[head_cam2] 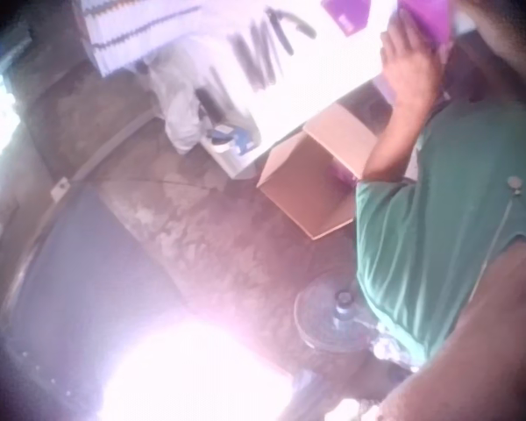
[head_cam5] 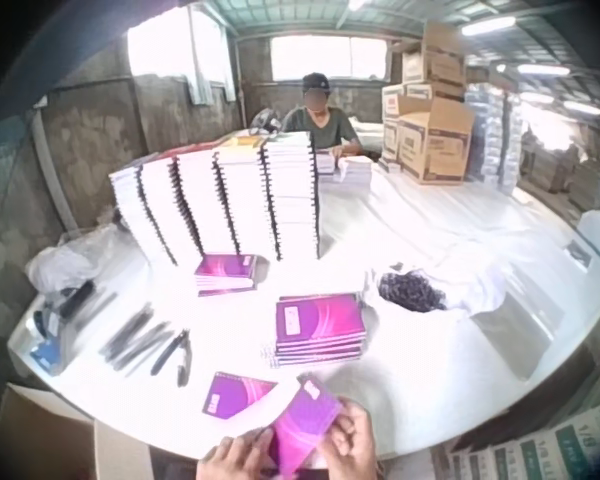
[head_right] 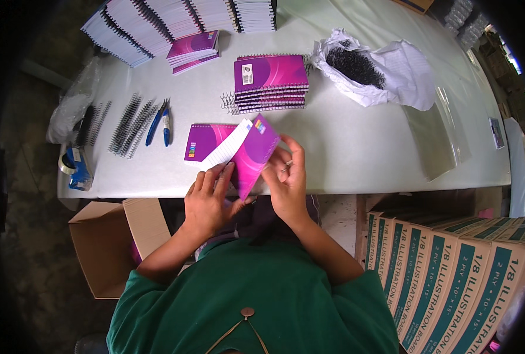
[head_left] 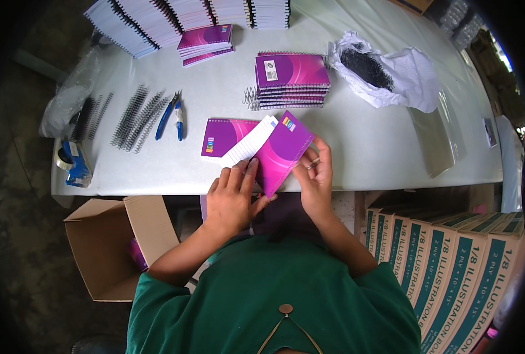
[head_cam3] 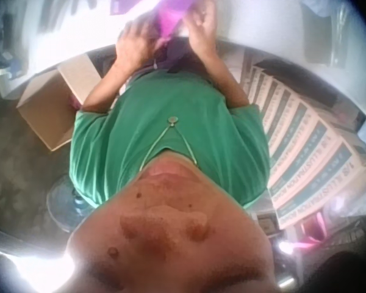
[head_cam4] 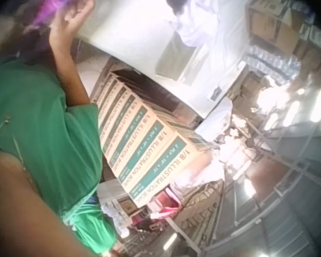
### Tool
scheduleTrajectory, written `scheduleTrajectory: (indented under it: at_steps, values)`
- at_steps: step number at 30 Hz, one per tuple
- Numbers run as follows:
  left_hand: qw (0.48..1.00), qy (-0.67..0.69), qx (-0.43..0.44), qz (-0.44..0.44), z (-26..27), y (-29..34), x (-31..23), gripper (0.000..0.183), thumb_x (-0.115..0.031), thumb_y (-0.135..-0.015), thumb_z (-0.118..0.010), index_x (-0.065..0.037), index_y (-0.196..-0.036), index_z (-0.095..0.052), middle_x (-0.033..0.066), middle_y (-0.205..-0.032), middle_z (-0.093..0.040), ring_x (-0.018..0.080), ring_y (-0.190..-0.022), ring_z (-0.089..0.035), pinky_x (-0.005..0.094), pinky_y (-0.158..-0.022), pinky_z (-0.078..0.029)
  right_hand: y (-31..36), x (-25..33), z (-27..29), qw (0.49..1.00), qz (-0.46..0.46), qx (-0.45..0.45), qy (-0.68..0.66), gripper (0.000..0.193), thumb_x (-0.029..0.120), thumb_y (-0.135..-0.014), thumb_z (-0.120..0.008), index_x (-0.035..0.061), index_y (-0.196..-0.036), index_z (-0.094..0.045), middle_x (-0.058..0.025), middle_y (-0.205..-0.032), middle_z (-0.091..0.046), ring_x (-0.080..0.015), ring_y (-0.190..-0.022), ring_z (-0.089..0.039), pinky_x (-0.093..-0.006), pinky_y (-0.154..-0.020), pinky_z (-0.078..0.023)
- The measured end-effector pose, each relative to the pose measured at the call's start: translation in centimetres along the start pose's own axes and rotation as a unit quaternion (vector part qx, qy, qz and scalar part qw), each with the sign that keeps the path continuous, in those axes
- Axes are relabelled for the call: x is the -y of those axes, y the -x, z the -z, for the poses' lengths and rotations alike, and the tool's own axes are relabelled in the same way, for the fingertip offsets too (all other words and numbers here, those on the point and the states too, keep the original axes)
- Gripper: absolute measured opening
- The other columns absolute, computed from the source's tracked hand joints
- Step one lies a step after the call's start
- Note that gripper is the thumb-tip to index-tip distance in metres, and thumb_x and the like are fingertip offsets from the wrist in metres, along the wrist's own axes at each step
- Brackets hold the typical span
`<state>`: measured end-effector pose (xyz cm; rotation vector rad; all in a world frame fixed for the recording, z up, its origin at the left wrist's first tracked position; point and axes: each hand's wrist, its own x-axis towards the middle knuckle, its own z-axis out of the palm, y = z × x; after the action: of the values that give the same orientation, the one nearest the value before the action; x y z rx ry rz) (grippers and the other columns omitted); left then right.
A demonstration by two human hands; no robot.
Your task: The person inserts a plastic spiral coil into the punched holes of a notebook, twists the coil through by hand, and folds the ends of the coil with a pair of pliers.
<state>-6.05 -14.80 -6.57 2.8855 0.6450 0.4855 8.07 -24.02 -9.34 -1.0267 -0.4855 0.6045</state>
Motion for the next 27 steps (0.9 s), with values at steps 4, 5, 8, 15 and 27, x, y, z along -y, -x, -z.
scheduleTrajectory:
  at_steps: [4,5,8,15,27]
  values:
    - [1.000,-0.004,0.023,0.004,0.6,-0.4,-0.9,0.075,-0.057,-0.072,-0.063,0.001,-0.120,-0.052,0.0130,-0.110,-0.051,0.0265,-0.094,-0.052,0.0371,-0.075,-0.046,0.3,0.7,0.6,0.981,-0.112,-0.024,-0.157,0.041,0.017,-0.094,-0.046,0.0015,-0.128,-0.031,-0.0125,-0.119,-0.049,-0.0151,-0.108,-0.049,-0.0294,-0.091,-0.040]
    - [0.999,0.003,0.032,0.010,0.7,-0.4,-1.1,0.077,-0.058,-0.072,-0.062,0.001,-0.120,-0.051,0.0136,-0.110,-0.051,0.0277,-0.094,-0.051,0.0383,-0.077,-0.045,0.5,0.9,0.6,0.965,-0.149,-0.021,-0.216,0.041,0.019,-0.094,-0.045,0.0016,-0.128,-0.031,-0.0118,-0.119,-0.049,-0.0151,-0.106,-0.051,-0.0293,-0.090,-0.041]
    - [0.998,0.030,0.050,0.017,0.5,-0.6,-1.1,0.076,-0.056,-0.073,-0.063,0.001,-0.122,-0.050,0.0144,-0.112,-0.050,0.0296,-0.096,-0.051,0.0395,-0.079,-0.043,1.1,0.3,-0.4,0.989,-0.141,0.037,-0.032,0.037,0.012,-0.091,-0.052,0.0003,-0.123,-0.039,-0.0094,-0.111,-0.055,-0.0125,-0.097,-0.055,-0.0264,-0.083,-0.045]
    - [0.986,0.055,-0.158,0.019,3.7,-4.1,1.1,0.071,-0.028,-0.068,-0.076,-0.007,-0.128,-0.044,0.0150,-0.123,-0.047,0.0300,-0.114,-0.045,0.0429,-0.091,-0.035,-1.3,1.2,-1.5,0.957,0.060,0.082,0.271,0.030,0.005,-0.084,-0.059,0.0004,-0.113,-0.052,-0.0111,-0.094,-0.063,-0.0173,-0.087,-0.059,-0.0329,-0.079,-0.045]
    - [0.794,0.574,-0.157,0.123,0.6,-4.9,6.7,0.023,0.000,-0.079,-0.068,-0.003,-0.099,-0.057,0.0087,-0.105,-0.061,0.0144,-0.098,-0.057,0.0268,-0.085,-0.046,-9.0,1.5,-1.8,0.972,0.013,0.220,0.079,0.030,0.006,-0.076,-0.070,-0.0005,-0.103,-0.057,-0.0046,-0.092,-0.063,-0.0142,-0.090,-0.059,-0.0264,-0.083,-0.046]
